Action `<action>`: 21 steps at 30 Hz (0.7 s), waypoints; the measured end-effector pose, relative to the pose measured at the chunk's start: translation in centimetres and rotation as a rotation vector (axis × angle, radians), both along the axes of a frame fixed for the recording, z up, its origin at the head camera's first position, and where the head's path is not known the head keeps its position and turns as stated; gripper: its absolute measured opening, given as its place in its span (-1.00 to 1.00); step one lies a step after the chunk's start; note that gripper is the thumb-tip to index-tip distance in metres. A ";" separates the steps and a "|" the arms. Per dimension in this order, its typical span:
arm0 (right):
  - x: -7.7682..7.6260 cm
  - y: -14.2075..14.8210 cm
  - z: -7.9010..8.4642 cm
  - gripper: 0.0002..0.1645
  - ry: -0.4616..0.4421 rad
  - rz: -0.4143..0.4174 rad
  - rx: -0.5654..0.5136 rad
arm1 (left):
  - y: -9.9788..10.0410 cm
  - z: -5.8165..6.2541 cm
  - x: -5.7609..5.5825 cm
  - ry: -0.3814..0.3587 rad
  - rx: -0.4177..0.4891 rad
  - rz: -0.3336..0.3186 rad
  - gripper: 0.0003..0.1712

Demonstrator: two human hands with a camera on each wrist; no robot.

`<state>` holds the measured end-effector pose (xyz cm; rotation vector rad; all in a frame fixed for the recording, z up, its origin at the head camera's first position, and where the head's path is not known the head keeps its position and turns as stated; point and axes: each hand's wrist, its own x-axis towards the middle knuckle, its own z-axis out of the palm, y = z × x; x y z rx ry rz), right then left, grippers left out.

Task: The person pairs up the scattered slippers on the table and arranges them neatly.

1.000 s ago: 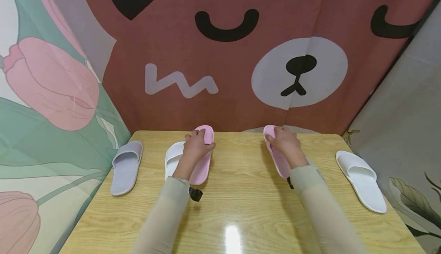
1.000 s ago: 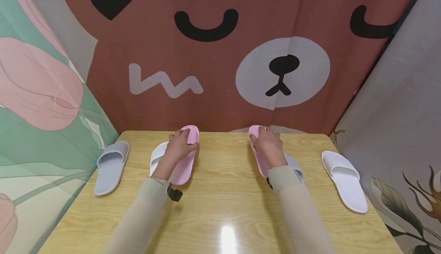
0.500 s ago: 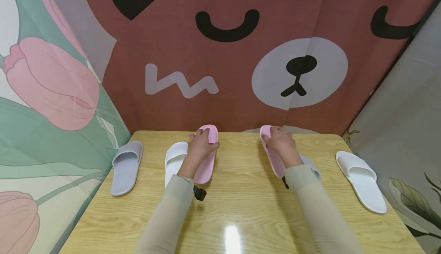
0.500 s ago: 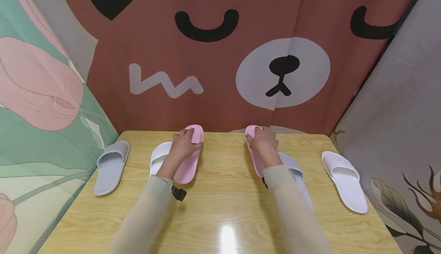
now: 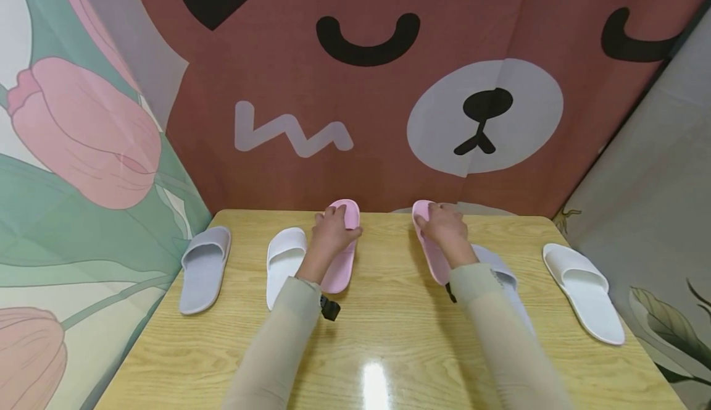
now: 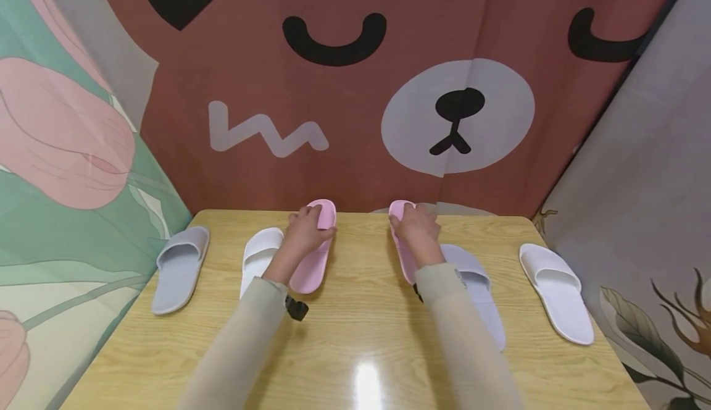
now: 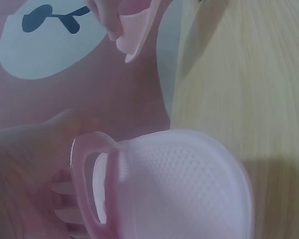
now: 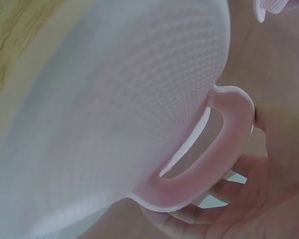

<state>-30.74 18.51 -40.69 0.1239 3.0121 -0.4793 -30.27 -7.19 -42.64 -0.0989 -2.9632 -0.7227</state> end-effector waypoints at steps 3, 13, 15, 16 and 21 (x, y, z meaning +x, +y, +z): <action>-0.1 -0.3 -0.1 -0.16 0.011 -0.004 -0.003 | 0.4 -0.1 0.0 -0.012 0.002 0.002 -0.10; -0.5 -1.0 -1.1 -0.18 -0.018 -0.040 -0.019 | 1.6 -0.8 -0.6 0.006 0.001 -0.001 -0.09; -0.6 -1.0 -1.3 -0.19 -0.014 -0.036 -0.013 | 1.8 -1.0 -0.7 0.011 0.006 0.001 -0.10; -0.6 -1.1 -1.3 -0.19 -0.011 -0.034 -0.010 | 1.9 -1.0 -0.8 0.013 0.005 0.001 -0.10; -0.8 -1.3 -1.7 -0.22 -0.004 -0.037 -0.010 | 2.3 -1.4 -1.1 0.020 0.007 -0.011 -0.10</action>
